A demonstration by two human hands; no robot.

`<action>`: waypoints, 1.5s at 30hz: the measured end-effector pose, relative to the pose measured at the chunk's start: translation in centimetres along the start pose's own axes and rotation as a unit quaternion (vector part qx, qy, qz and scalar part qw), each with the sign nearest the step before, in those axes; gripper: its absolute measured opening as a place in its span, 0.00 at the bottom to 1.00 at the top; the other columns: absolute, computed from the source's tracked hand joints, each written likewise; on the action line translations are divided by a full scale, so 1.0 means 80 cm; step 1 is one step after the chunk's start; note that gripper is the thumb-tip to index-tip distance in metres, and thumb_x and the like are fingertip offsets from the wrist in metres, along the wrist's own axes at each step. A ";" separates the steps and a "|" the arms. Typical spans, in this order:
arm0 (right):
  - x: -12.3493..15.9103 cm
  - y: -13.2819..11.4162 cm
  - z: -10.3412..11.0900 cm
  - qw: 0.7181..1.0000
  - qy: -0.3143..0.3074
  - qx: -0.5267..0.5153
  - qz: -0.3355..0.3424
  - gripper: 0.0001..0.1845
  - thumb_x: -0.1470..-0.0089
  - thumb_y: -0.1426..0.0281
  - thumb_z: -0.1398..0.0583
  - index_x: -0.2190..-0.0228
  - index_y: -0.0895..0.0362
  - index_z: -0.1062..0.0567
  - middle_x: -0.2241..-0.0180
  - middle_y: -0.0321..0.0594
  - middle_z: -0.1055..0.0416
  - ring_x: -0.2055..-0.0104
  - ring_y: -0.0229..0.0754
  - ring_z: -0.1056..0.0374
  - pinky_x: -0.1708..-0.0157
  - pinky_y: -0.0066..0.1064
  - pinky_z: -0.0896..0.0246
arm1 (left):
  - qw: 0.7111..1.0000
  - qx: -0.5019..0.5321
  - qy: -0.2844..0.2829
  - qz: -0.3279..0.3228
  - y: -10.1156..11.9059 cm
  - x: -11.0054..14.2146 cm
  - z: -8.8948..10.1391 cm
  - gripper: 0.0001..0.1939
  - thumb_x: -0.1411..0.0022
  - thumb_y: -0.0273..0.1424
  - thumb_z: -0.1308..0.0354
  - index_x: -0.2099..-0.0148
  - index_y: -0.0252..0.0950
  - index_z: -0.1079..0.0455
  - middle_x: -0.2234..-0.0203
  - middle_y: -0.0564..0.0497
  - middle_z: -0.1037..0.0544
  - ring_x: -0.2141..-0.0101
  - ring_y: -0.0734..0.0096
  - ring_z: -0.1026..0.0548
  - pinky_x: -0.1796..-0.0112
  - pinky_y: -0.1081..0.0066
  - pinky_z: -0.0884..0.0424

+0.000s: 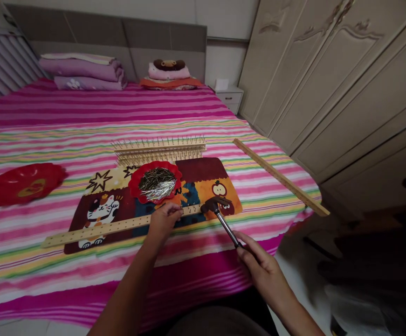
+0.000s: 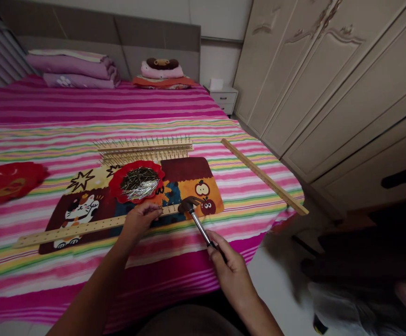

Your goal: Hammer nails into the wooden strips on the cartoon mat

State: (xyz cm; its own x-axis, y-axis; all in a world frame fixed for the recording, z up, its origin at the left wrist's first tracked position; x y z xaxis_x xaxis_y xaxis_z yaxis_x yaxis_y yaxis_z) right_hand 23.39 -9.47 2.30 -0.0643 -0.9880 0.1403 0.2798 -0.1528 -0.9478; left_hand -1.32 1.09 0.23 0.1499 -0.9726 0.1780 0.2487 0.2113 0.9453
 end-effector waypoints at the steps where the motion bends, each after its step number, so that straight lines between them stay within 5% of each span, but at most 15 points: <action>1: 0.000 0.000 0.000 1.000 -0.001 0.000 0.001 0.23 0.50 0.58 0.42 0.53 0.53 0.27 0.72 0.37 0.26 0.66 0.42 0.30 0.66 0.28 0.35 | 1.000 -0.011 0.000 -0.001 0.000 0.000 0.000 0.09 0.61 0.36 0.40 0.76 0.37 0.32 0.86 0.58 0.31 0.81 0.75 0.33 0.77 0.75 0.39; 11: -0.007 -0.029 -0.013 0.999 -0.024 0.024 0.040 0.21 0.48 0.62 0.44 0.54 0.55 0.26 0.67 0.39 0.24 0.61 0.43 0.29 0.62 0.29 0.34 | 0.984 -0.149 0.033 -0.093 -0.004 0.007 -0.001 0.05 0.53 0.33 0.44 0.74 0.38 0.30 0.78 0.55 0.28 0.75 0.74 0.31 0.70 0.74 0.37; 19: -0.017 -0.053 -0.035 0.981 -0.076 0.098 0.149 0.20 0.44 0.67 0.48 0.50 0.55 0.30 0.59 0.41 0.24 0.56 0.43 0.29 0.54 0.33 0.36 | 0.965 -0.212 0.045 -0.145 -0.007 0.009 -0.002 0.04 0.51 0.29 0.46 0.75 0.38 0.31 0.81 0.57 0.32 0.77 0.76 0.34 0.73 0.76 0.40; 25: -0.013 -0.047 -0.029 0.982 -0.085 0.100 0.139 0.19 0.44 0.68 0.48 0.51 0.54 0.29 0.58 0.40 0.24 0.55 0.42 0.29 0.56 0.30 0.34 | 0.963 -0.219 0.046 -0.152 -0.010 0.009 -0.005 0.03 0.51 0.29 0.45 0.74 0.38 0.30 0.81 0.57 0.31 0.78 0.77 0.33 0.73 0.77 0.38; 29: -0.008 -0.038 -0.016 0.991 -0.050 0.070 0.104 0.20 0.45 0.64 0.46 0.52 0.54 0.28 0.57 0.39 0.24 0.54 0.42 0.29 0.55 0.29 0.35 | 0.961 -0.242 0.042 -0.127 0.004 0.002 0.016 0.07 0.49 0.31 0.46 0.68 0.39 0.28 0.75 0.54 0.25 0.74 0.74 0.29 0.70 0.75 0.35; 33: -0.008 -0.023 -0.004 0.996 -0.021 0.055 0.067 0.22 0.47 0.60 0.44 0.52 0.54 0.28 0.54 0.41 0.26 0.49 0.44 0.33 0.50 0.32 0.39 | 0.911 -0.373 0.130 -0.121 0.032 -0.024 0.055 0.11 0.45 0.31 0.50 0.63 0.38 0.27 0.65 0.49 0.24 0.64 0.67 0.27 0.63 0.71 0.34; 37: -0.007 -0.013 0.000 0.997 -0.017 0.051 0.046 0.24 0.48 0.58 0.44 0.52 0.54 0.27 0.53 0.43 0.27 0.49 0.46 0.33 0.50 0.33 0.39 | 0.848 -0.519 0.090 -0.063 0.045 -0.058 0.065 0.13 0.46 0.29 0.51 0.64 0.35 0.25 0.64 0.41 0.24 0.63 0.60 0.27 0.64 0.68 0.34; 41: -0.006 -0.010 -0.002 0.998 -0.020 0.046 0.041 0.22 0.48 0.59 0.44 0.52 0.54 0.27 0.52 0.42 0.28 0.49 0.46 0.33 0.51 0.33 0.37 | 0.833 -0.550 0.058 -0.007 0.045 -0.073 0.059 0.13 0.47 0.29 0.51 0.65 0.35 0.25 0.68 0.39 0.22 0.65 0.56 0.25 0.69 0.68 0.34; 45: -0.005 -0.012 -0.004 0.998 -0.022 0.036 0.043 0.22 0.48 0.61 0.43 0.53 0.54 0.27 0.52 0.42 0.28 0.49 0.47 0.33 0.50 0.34 0.38 | 0.829 -0.557 0.052 -0.019 0.043 -0.072 0.057 0.13 0.46 0.29 0.52 0.66 0.34 0.26 0.70 0.39 0.22 0.67 0.58 0.25 0.71 0.70 0.35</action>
State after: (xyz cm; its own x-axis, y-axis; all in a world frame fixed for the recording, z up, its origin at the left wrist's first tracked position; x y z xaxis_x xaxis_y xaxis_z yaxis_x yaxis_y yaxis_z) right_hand 22.87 -8.90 3.07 0.0048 -0.9973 0.0737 0.3500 -0.0674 -0.9343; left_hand -5.72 6.93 3.69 0.1880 -0.9793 0.0743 0.9756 0.1950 0.1008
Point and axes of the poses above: each hand's wrist, its own x-axis away from the middle knuckle, its own z-axis out of the back of the hand, y = z × x, the point moved 3 cm from there along -x, towards the middle knuckle
